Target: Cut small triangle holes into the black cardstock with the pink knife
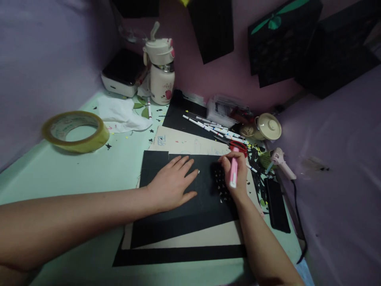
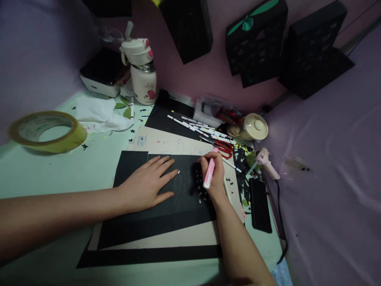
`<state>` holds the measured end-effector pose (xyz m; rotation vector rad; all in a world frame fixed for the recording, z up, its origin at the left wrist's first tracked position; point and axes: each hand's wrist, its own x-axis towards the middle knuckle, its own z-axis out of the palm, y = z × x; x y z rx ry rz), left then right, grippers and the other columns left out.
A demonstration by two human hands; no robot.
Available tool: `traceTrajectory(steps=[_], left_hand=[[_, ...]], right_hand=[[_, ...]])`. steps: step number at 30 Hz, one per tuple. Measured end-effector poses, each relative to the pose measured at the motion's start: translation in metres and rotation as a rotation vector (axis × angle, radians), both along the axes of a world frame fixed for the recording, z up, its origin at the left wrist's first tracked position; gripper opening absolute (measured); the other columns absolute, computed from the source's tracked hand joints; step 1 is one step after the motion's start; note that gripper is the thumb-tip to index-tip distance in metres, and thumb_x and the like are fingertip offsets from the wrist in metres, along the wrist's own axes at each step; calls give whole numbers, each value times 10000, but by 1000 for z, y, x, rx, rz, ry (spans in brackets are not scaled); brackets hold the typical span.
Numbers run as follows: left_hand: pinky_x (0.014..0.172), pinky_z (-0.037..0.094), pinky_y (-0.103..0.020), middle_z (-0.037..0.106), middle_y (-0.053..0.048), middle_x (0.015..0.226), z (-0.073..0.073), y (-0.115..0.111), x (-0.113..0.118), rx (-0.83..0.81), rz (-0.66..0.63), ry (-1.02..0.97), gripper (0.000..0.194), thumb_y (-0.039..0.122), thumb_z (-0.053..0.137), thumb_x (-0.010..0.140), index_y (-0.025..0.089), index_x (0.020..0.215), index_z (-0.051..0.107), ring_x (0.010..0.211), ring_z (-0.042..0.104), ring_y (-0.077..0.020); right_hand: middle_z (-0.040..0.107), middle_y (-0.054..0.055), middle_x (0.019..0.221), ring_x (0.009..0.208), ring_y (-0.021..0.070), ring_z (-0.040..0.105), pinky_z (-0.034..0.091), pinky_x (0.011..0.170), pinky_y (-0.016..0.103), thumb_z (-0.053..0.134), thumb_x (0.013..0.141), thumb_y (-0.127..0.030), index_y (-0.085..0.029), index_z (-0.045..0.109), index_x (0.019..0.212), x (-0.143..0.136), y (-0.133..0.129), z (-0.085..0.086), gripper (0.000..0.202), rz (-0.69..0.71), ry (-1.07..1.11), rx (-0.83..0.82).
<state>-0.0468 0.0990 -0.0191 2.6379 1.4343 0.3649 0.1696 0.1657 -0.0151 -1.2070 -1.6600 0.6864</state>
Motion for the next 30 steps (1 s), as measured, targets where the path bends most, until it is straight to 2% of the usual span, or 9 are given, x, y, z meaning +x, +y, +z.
traceTrajectory(steps=[1,3,6,10,15,25,30], left_hand=[[1130,251,-479,437,-180,1449,1,0,0,-3,1,-4,579,538,494,880,183,1336,525,1364,363,-353],[1126,260,-485,442,-172,1442,2,1,0,-10,0,-8,558,537,498,878,205,1326,534,1364,360,-354],[1128,256,-491,441,-165,1438,3,2,-1,-18,-17,-19,531,539,492,884,234,1315,543,1365,357,-351],[1129,247,-502,422,-153,1453,2,2,-1,-29,-27,-25,516,542,487,888,271,1325,530,1370,346,-351],[1138,241,-490,416,-157,1462,2,2,0,-48,-14,-27,570,551,491,883,224,1349,509,1381,328,-342],[1131,230,-520,403,-135,1467,2,3,-1,-45,-36,-24,491,552,461,903,343,1344,509,1382,331,-347],[1149,208,-495,410,-164,1461,0,2,-1,-29,-24,-28,576,558,472,890,236,1367,485,1381,327,-342]], right_hand=[[579,-17,715,650,160,548,437,655,294,518,903,-345,-243,483,942,-2,-3,1,114,75,8,-50],[566,-24,677,592,154,515,419,605,291,431,943,-373,-237,532,1054,-2,-7,4,202,197,-4,-143],[584,-2,739,665,163,541,420,625,296,419,943,-401,-236,622,1075,2,-8,6,293,275,-60,-217],[611,-4,775,734,167,561,422,662,288,508,900,-359,-252,680,1025,8,-4,2,239,268,-37,-278],[611,-10,754,712,152,546,410,646,272,531,893,-326,-247,696,995,7,-3,-1,210,267,22,-326],[648,-1,803,749,162,566,417,675,283,538,891,-335,-260,704,1012,8,-4,0,219,309,-20,-331],[604,-23,684,615,144,518,385,564,259,538,827,-265,-239,675,958,8,-6,2,191,263,14,-341]])
